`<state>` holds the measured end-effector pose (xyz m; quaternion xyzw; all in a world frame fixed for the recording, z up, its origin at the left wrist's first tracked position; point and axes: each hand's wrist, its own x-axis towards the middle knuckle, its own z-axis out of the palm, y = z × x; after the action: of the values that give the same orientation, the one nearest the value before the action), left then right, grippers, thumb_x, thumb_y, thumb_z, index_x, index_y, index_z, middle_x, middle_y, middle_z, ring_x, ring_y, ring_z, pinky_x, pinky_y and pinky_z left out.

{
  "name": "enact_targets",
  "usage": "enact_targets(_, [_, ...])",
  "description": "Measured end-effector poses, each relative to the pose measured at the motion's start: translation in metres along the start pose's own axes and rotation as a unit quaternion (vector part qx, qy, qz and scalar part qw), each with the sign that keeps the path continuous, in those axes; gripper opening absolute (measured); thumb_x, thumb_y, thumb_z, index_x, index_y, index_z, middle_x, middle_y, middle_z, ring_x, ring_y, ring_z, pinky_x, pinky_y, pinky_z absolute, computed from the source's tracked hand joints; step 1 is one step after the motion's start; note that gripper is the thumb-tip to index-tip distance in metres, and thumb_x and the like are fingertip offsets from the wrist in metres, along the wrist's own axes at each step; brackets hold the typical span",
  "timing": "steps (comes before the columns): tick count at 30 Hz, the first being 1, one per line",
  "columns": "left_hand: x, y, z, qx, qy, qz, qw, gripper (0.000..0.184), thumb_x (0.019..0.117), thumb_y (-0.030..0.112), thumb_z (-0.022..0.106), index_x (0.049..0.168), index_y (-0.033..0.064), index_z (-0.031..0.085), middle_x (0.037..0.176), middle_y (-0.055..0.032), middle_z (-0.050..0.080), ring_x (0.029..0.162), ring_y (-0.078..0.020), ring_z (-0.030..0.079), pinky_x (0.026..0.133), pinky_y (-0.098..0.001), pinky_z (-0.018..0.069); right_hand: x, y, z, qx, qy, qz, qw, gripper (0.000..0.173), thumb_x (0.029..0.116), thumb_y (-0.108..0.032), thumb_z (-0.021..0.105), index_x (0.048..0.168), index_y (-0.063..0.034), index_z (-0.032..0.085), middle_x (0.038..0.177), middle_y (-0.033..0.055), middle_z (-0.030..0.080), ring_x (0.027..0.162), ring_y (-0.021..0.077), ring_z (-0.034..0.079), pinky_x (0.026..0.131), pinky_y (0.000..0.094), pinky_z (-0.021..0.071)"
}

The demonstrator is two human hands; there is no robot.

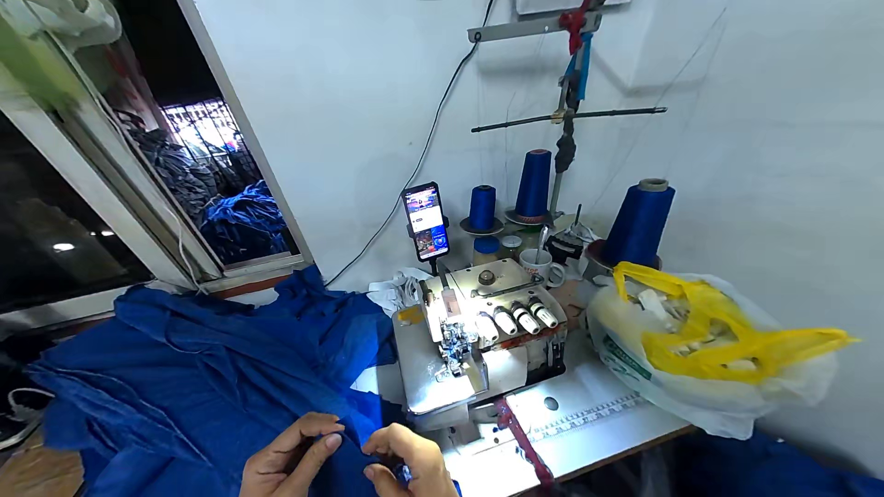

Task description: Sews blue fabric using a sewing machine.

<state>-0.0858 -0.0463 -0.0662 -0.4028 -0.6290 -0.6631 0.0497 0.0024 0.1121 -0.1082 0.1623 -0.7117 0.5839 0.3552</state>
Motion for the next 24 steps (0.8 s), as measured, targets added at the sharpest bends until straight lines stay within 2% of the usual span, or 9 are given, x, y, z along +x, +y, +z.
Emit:
enact_targets(5, [-0.002,-0.001,-0.002,0.012,0.036,0.014,0.999,0.012,0.0941,0.018,0.071,0.101,0.0261,0.077,0.102,0.0127,0.074,0.094,-0.0011,0.069,0.083,-0.0183,0.0571,-0.028,0.010,0.000,-0.041,0.006,0.028,0.999,0.012,0.0901,0.000,0.067,0.097,0.0091,0.069,0.087,0.0182,0.069,0.078,0.0186,0.068,0.073,0.0280,0.0573])
enact_targets(8, [-0.001,-0.001,-0.006,0.014,0.071,0.006,0.997,0.013,0.0939,0.012,0.069,0.099,0.0224,0.077,0.098,0.0115,0.074,0.089,-0.0009,0.068,0.081,-0.0181,0.0568,-0.056,0.021,-0.002,-0.055,0.009,0.079,0.995,0.016,0.0945,-0.006,0.066,0.096,0.0085,0.072,0.088,0.0188,0.071,0.085,0.0214,0.070,0.080,0.0324,0.0574])
enact_targets(10, [0.000,-0.003,-0.005,0.014,0.091,-0.002,0.996,0.015,0.0937,0.009,0.068,0.097,0.0204,0.077,0.096,0.0108,0.074,0.087,-0.0012,0.068,0.080,-0.0180,0.0568,-0.066,0.022,-0.004,-0.056,0.016,0.098,0.993,0.022,0.0945,-0.004,0.065,0.110,0.0108,0.070,0.099,0.0213,0.072,0.092,0.0235,0.072,0.087,0.0351,0.0586])
enact_targets(12, [0.001,-0.005,-0.003,0.013,0.096,-0.002,0.995,0.016,0.0936,0.008,0.067,0.097,0.0202,0.077,0.095,0.0110,0.074,0.087,-0.0009,0.068,0.079,-0.0176,0.0567,-0.069,0.023,-0.004,-0.056,0.028,0.080,0.995,0.035,0.0932,-0.002,0.068,0.124,0.0127,0.062,0.107,0.0237,0.071,0.090,0.0233,0.072,0.084,0.0346,0.0597])
enact_targets(14, [0.003,-0.004,0.000,0.009,0.089,0.004,0.996,0.015,0.0937,0.010,0.068,0.097,0.0208,0.077,0.096,0.0111,0.074,0.088,-0.0011,0.068,0.079,-0.0176,0.0568,-0.064,0.025,-0.002,-0.056,0.041,0.030,0.997,0.034,0.0921,0.000,0.068,0.124,0.0118,0.061,0.106,0.0241,0.069,0.085,0.0217,0.070,0.080,0.0314,0.0593])
enact_targets(16, [0.004,-0.003,0.002,0.010,0.072,0.010,0.997,0.013,0.0937,0.013,0.070,0.098,0.0228,0.078,0.097,0.0119,0.074,0.089,-0.0005,0.068,0.080,-0.0172,0.0568,-0.051,0.025,0.000,-0.054,0.043,-0.013,0.998,0.030,0.0937,-0.001,0.066,0.122,0.0102,0.063,0.105,0.0233,0.068,0.087,0.0207,0.068,0.080,0.0289,0.0583])
enact_targets(18, [0.004,-0.002,0.004,0.009,0.047,0.015,0.999,0.012,0.0942,0.016,0.071,0.100,0.0239,0.078,0.100,0.0121,0.075,0.092,-0.0005,0.069,0.082,-0.0177,0.0569,-0.028,0.019,0.002,-0.054,0.044,-0.049,0.996,0.029,0.0953,-0.003,0.064,0.122,0.0087,0.063,0.106,0.0218,0.067,0.090,0.0208,0.069,0.080,0.0284,0.0587])
enact_targets(20, [0.003,-0.001,0.009,0.010,0.027,0.016,0.999,0.013,0.0944,0.016,0.071,0.101,0.0244,0.078,0.102,0.0124,0.074,0.094,-0.0008,0.069,0.084,-0.0184,0.0571,-0.002,0.009,0.002,-0.057,0.042,-0.066,0.995,0.029,0.0943,-0.002,0.064,0.122,0.0066,0.065,0.105,0.0199,0.068,0.087,0.0198,0.069,0.077,0.0282,0.0594])
enact_targets(24, [0.001,-0.001,0.015,0.018,0.014,0.016,1.000,0.014,0.0946,0.016,0.071,0.102,0.0260,0.078,0.102,0.0135,0.074,0.095,-0.0006,0.068,0.085,-0.0187,0.0568,0.023,0.003,0.002,-0.045,0.020,-0.053,0.997,0.016,0.0912,0.001,0.064,0.107,0.0057,0.067,0.094,0.0174,0.066,0.081,0.0201,0.067,0.073,0.0280,0.0573])
